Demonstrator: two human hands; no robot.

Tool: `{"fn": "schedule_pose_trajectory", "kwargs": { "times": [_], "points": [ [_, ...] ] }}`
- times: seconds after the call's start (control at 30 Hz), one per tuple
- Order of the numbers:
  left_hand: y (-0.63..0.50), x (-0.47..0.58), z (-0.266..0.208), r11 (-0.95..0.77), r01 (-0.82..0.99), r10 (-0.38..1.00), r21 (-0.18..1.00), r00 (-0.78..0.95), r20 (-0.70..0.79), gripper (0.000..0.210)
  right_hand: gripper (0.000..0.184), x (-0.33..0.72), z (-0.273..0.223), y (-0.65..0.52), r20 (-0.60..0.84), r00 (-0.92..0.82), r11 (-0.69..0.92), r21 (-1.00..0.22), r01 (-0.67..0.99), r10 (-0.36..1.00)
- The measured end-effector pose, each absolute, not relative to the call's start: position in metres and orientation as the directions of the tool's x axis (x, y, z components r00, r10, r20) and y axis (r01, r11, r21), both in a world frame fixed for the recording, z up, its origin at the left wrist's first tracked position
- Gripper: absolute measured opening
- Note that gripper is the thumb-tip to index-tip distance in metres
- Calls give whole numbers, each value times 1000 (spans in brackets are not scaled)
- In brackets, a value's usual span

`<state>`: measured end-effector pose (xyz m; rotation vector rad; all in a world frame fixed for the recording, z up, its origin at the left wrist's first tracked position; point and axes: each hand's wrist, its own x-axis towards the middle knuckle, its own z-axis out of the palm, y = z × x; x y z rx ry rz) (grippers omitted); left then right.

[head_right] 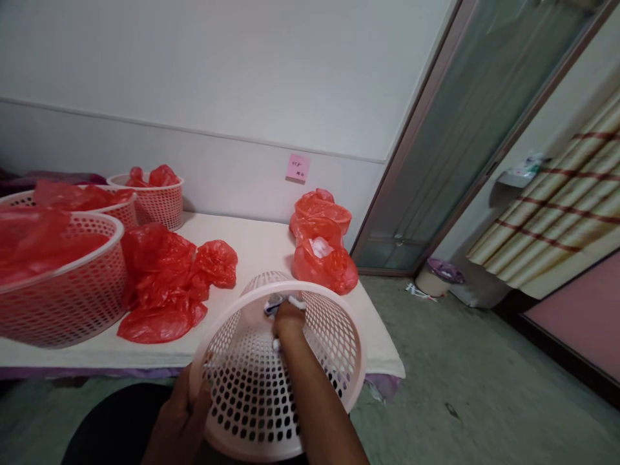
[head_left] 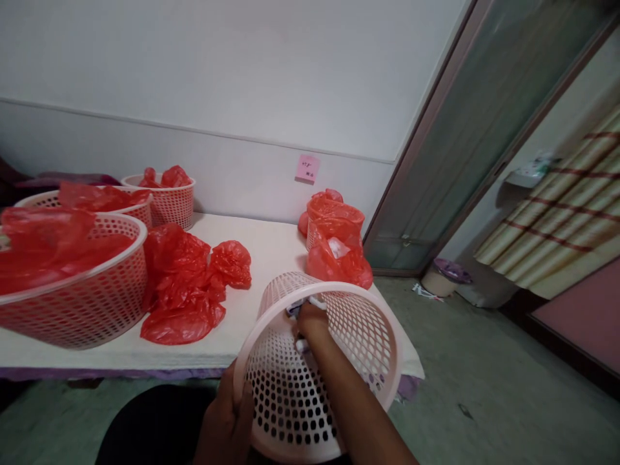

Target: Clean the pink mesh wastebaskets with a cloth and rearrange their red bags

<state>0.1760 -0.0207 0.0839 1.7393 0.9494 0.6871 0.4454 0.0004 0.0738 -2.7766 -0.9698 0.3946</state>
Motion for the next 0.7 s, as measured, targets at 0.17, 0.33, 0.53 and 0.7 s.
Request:
{"fn": "schedule_pose_trajectory", "kwargs": {
  "times": [0.17, 0.33, 0.53, 0.7],
  "points": [
    [-24, 176, 83, -223, 302, 854, 927, 518, 36, 62, 41, 426, 72, 9, -126, 621, -618, -365, 696, 774],
    [-23, 175, 81, -225, 294, 869, 929, 491, 55, 55, 58, 398, 67, 24, -91, 458, -452, -413, 790, 884],
    [-17, 167, 76, -166, 285, 868, 944, 497, 3, 55, 39, 394, 66, 24, -187, 390, -432, -433, 792, 902],
    [-17, 167, 87, -240, 275, 849, 931, 524, 65, 53, 31, 385, 71, 15, -150, 327, -352, -577, 737, 933]
  ]
}}
